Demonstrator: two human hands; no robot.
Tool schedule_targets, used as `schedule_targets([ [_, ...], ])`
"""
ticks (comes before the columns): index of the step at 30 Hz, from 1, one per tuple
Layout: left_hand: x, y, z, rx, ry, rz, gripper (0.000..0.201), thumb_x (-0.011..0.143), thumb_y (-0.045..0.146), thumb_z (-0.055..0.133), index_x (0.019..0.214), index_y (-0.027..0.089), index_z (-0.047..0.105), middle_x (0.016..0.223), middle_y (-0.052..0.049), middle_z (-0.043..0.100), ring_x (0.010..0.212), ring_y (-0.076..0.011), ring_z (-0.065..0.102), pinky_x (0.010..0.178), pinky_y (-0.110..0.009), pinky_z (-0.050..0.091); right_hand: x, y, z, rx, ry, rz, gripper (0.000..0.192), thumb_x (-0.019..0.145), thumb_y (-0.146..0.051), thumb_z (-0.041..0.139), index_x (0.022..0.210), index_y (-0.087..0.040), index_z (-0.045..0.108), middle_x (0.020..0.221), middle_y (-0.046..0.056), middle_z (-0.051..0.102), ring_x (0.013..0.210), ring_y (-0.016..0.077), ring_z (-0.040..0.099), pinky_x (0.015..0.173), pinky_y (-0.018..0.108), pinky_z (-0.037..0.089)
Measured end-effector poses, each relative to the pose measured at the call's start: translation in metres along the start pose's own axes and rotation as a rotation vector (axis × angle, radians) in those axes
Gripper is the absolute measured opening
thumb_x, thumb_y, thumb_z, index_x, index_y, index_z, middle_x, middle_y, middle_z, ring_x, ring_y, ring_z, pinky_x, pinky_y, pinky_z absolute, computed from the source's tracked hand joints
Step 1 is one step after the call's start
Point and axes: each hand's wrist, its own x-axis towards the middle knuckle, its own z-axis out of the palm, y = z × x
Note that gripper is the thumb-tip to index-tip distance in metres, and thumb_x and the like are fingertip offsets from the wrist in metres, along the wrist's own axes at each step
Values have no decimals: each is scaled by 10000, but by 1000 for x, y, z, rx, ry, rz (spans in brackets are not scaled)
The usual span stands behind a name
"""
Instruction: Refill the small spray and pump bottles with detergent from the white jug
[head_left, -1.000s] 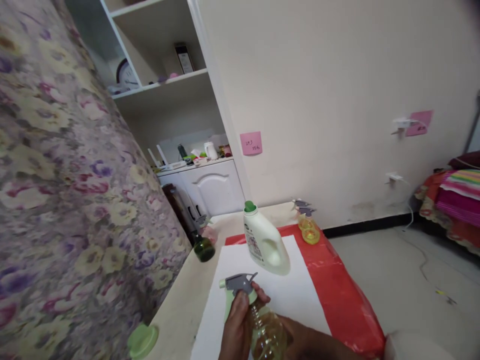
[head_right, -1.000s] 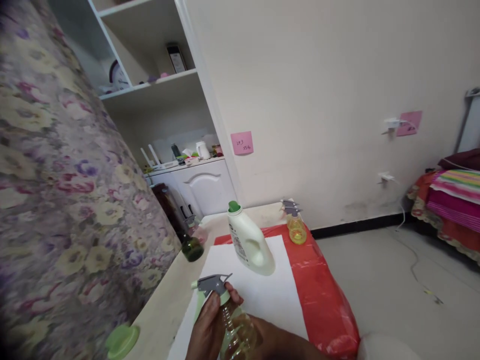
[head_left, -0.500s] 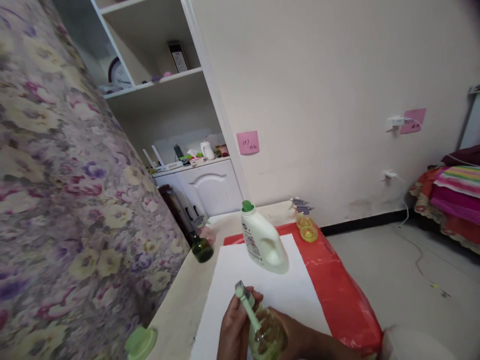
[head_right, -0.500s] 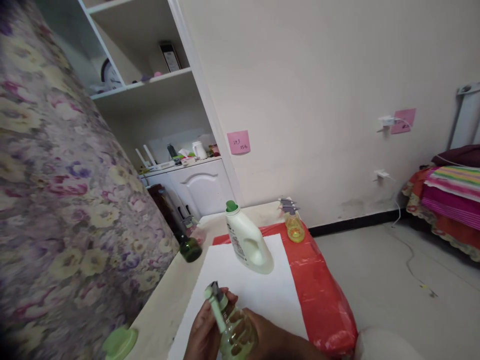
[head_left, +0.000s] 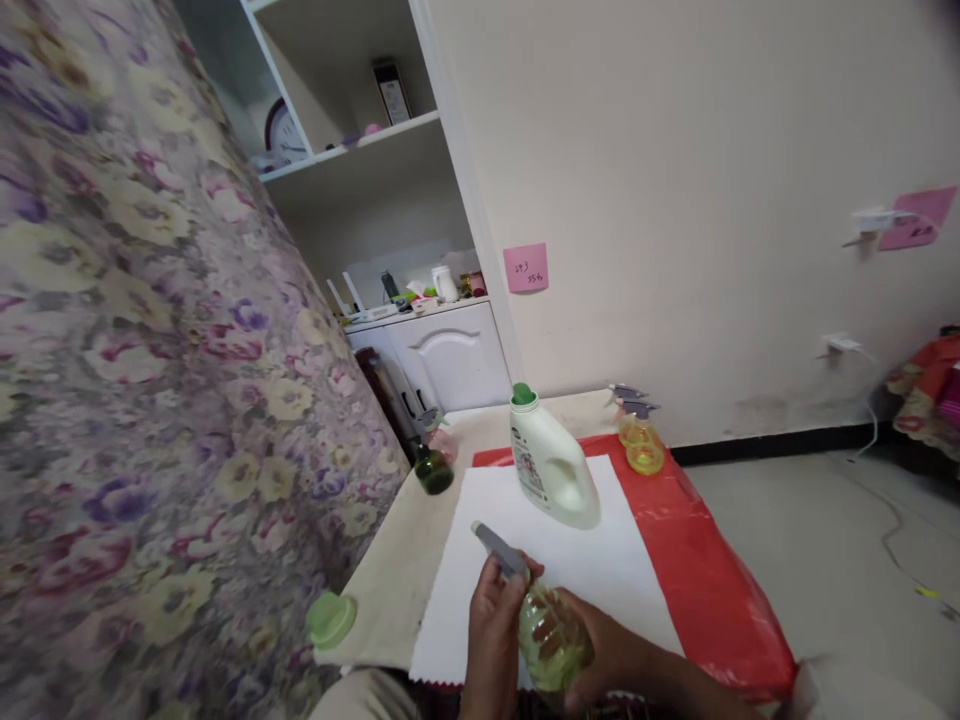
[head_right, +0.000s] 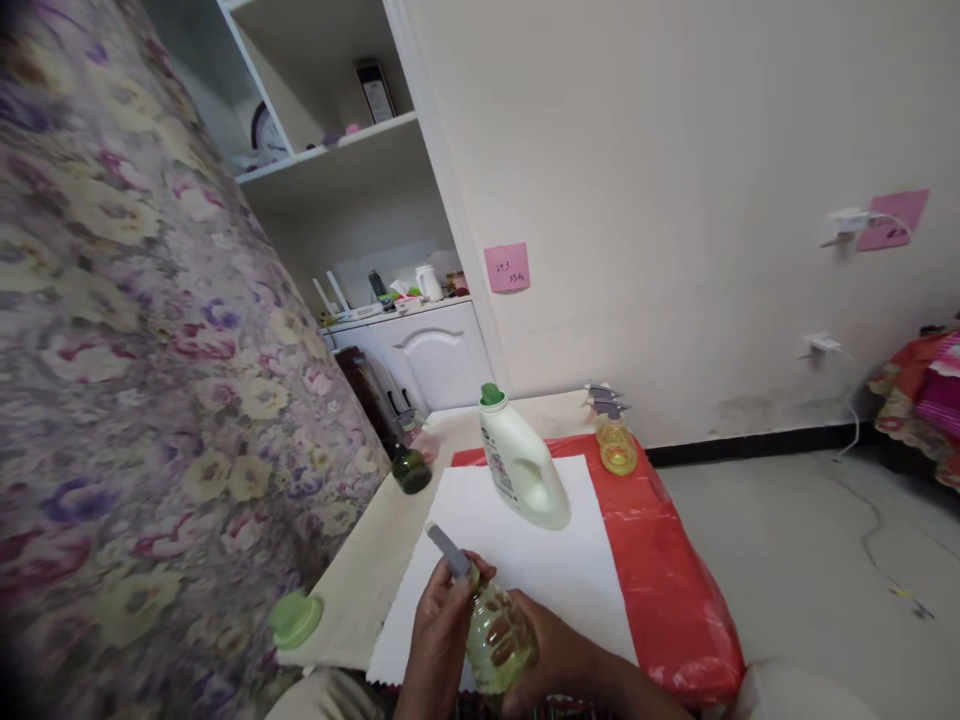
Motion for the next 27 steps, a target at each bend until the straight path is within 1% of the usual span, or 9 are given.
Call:
schedule_targets([
  [2, -1, 0, 1, 15, 5, -4, 289, 737, 357, 729, 963, 192, 655, 873, -41, 653, 837, -202, 623, 749, -291, 469, 0, 0, 0, -8, 12, -14, 1039, 309, -291, 956, 1247, -237, 512, 1130, 54, 603, 1085, 277, 559, 939, 416, 423],
  [5, -3, 2, 1, 20, -38, -15, 409, 796, 400, 659, 1137, 177, 624, 995, -88, 662, 910, -226, 617, 794, -318, 469, -1, -2, -1, -35, 27, -10, 1026, 314, -278, 954, 1242, -236, 518, 1101, 43, 608, 1056, 264, 566, 906, 397, 437],
  [7, -3, 2, 0, 23, -45, -13, 407, 809, 412, 642, 1137, 171, 625, 1008, -96, 673, 928, -230, 618, 806, -321, 469, -1, -2, -2, -56, 38, 9, 994, 315, -257, 953, 1215, -228, 532, 1070, 39, 613, 1020, 259, 576, 865, 383, 453],
  [9, -1, 1, 0, 36, 1, 9, 363, 767, 397, 692, 1052, 177, 645, 942, -73, 691, 869, -215, 633, 778, -307, 477, -2, -2, -4, -73, 51, 25, 979, 322, -244, 951, 1205, -225, 530, 1080, 47, 607, 1023, 263, 574, 850, 381, 460],
  [11, 3, 0, 0, 46, 98, 37, 341, 712, 378, 746, 974, 184, 643, 865, -42, 698, 789, -193, 643, 739, -289, 486, -2, 1, -5, -103, 64, 39, 986, 320, -243, 950, 1207, -227, 520, 1107, 57, 595, 1027, 266, 570, 847, 386, 463],
  [13, 6, 0, 1, 43, 189, 64, 345, 685, 371, 767, 946, 188, 634, 828, -21, 698, 762, -174, 645, 729, -272, 492, -2, 4, -7, -141, 76, 55, 1002, 310, -252, 950, 1210, -230, 510, 1114, 60, 588, 1017, 263, 571, 841, 389, 466],
  [15, 8, 3, 2, 40, 228, 98, 338, 695, 363, 760, 955, 188, 632, 850, -14, 699, 788, -157, 645, 756, -256, 492, -2, 6, -9, -174, 88, 70, 1012, 305, -271, 950, 1212, -236, 503, 1099, 54, 588, 1007, 261, 573, 839, 393, 468],
  [18, 8, 14, 1, 14, 242, 149, 329, 722, 326, 744, 997, 184, 633, 918, -18, 696, 819, -138, 646, 806, -251, 491, -3, 6, -10, -210, 109, 82, 1003, 310, -297, 947, 1208, -243, 501, 1089, 50, 584, 1006, 266, 575, 848, 406, 472],
  [27, 6, 55, -10, -78, 291, 321, 351, 735, 303, 737, 1062, 198, 664, 1067, -34, 677, 792, -108, 649, 799, -239, 525, -4, 4, -14, -364, 190, 111, 1001, 372, -256, 926, 1259, -236, 462, 1119, 70, 550, 1042, 289, 556, 877, 436, 467],
])
